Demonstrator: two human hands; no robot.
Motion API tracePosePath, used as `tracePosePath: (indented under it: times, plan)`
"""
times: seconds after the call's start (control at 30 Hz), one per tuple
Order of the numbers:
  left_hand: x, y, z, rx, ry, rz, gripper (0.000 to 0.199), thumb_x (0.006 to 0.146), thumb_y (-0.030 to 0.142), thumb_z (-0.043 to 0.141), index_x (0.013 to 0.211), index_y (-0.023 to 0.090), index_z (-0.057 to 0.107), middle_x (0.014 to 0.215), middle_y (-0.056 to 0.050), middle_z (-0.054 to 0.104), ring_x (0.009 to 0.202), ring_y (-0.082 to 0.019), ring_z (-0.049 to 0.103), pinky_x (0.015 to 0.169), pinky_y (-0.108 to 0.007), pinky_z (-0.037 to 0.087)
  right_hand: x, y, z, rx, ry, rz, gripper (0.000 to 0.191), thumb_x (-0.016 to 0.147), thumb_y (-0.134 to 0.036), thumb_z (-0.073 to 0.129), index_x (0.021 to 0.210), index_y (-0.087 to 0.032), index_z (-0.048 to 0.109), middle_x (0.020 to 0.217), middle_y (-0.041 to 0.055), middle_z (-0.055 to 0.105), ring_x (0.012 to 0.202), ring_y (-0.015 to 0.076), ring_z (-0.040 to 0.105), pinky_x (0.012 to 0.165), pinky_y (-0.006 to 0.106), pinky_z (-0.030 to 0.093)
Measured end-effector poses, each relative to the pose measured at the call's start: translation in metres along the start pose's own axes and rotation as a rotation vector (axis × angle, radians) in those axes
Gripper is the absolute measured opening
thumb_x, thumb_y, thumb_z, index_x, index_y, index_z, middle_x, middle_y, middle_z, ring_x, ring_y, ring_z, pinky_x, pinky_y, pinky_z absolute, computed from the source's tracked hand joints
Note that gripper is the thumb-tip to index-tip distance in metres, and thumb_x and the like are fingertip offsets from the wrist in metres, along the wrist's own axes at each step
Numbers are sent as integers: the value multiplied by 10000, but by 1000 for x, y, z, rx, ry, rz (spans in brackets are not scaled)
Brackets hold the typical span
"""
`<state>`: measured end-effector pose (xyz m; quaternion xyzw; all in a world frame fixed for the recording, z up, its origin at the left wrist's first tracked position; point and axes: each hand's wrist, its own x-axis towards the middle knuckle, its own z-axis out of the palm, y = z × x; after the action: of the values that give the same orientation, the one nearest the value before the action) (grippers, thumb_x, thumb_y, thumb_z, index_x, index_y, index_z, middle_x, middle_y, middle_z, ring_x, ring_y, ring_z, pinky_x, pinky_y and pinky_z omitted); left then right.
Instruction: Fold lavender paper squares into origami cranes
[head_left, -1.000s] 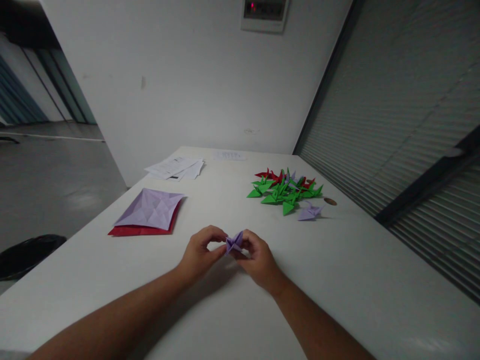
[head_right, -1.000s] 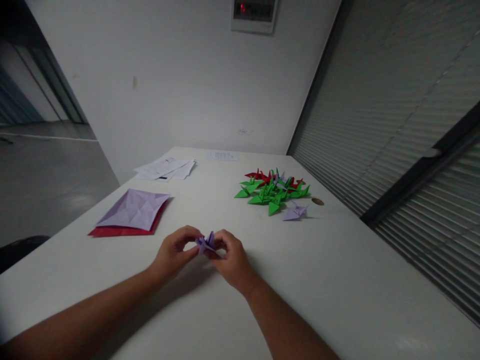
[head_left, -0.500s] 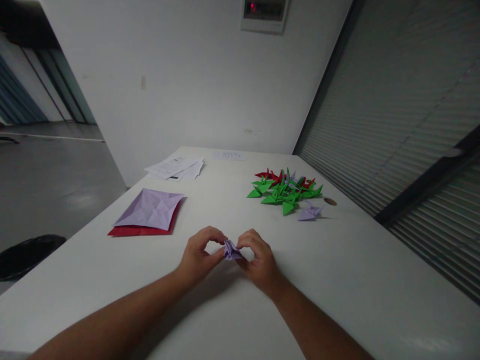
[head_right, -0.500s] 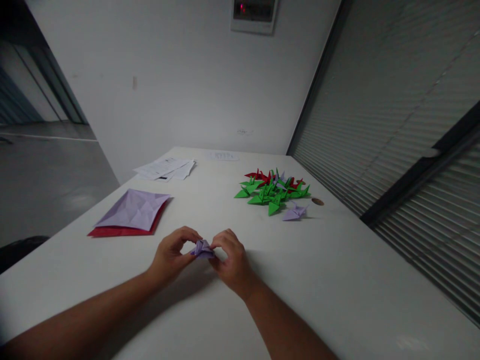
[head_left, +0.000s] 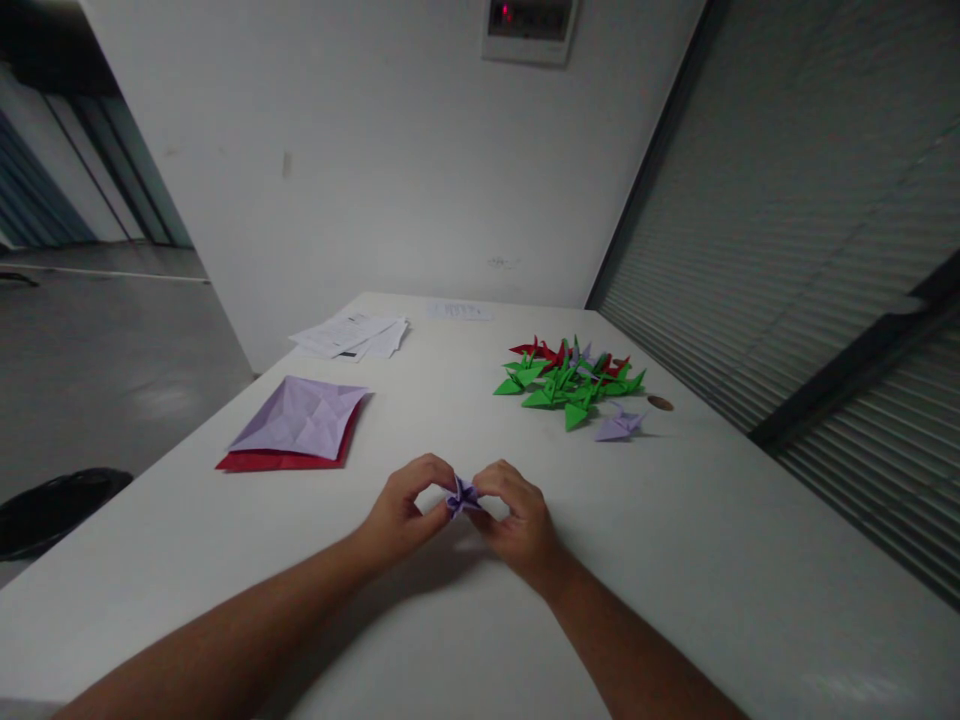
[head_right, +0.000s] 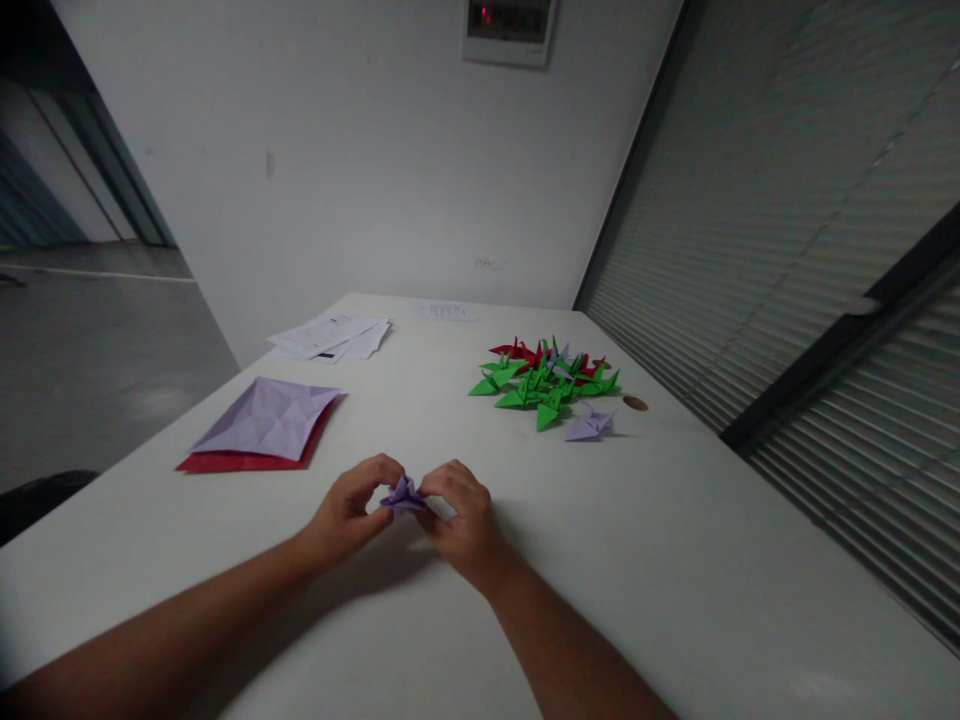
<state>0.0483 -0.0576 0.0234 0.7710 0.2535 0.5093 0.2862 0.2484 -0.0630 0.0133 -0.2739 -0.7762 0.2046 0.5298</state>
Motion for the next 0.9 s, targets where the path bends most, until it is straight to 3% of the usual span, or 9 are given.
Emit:
tracePosePath:
  times: [0.23, 0.4, 0.57, 0.7, 0.83, 0.9]
  plan:
    - [-4, 0, 0, 100, -23, -101, 197, 778, 111, 603, 937, 182, 693, 866, -41, 707, 808, -181, 659, 743, -295, 502, 2, -1, -2, 19, -12, -33, 200, 881, -103, 646, 1015, -235, 714, 906, 68, 681, 854, 224, 632, 776, 378, 519]
    - [-3, 0, 0, 127, -32, -40, 157, 822, 139, 651, 955, 188, 718, 896, -43, 734, 836, -173, 677, 766, -288, 513, 3, -1, -2, 28, 16, 3, 199, 866, -87, 654, 979, -227, 738, 890, 54, 644, 831, 197, 628, 738, 329, 512]
    - [-5, -2, 0, 141, -25, -42, 252, 815, 90, 629, 1019, 201, 727, 977, -55, 763, 903, -186, 708, 827, -305, 537, 3, -1, -1, 69, -14, 18, 160, 873, -79, 639, 938, -209, 707, 873, 51, 665, 824, 189, 638, 743, 314, 511]
    - [-6, -6, 0, 110, -38, -75, 228, 844, 118, 630, 1035, 189, 734, 989, -70, 774, 908, -198, 721, 838, -310, 542, -1, 3, 3, 61, 0, 168, 99, 855, -119, 676, 894, -205, 645, 819, 19, 643, 763, 167, 613, 716, 290, 493]
    - [-5, -10, -1, -9, -105, -165, 180, 896, 192, 628, 1029, 171, 749, 966, -85, 770, 901, -213, 710, 837, -324, 535, -4, 9, 8, 134, 64, 337, 232, 809, -175, 723, 997, -213, 591, 857, 2, 616, 745, 154, 593, 691, 273, 494]
    - [-5, -12, 0, -79, -137, -197, 188, 922, 244, 627, 1043, 164, 748, 967, -91, 760, 901, -215, 696, 836, -329, 530, -3, 9, 8, 152, 37, 359, 180, 802, -175, 709, 943, -206, 602, 852, 5, 607, 745, 154, 585, 678, 268, 486]
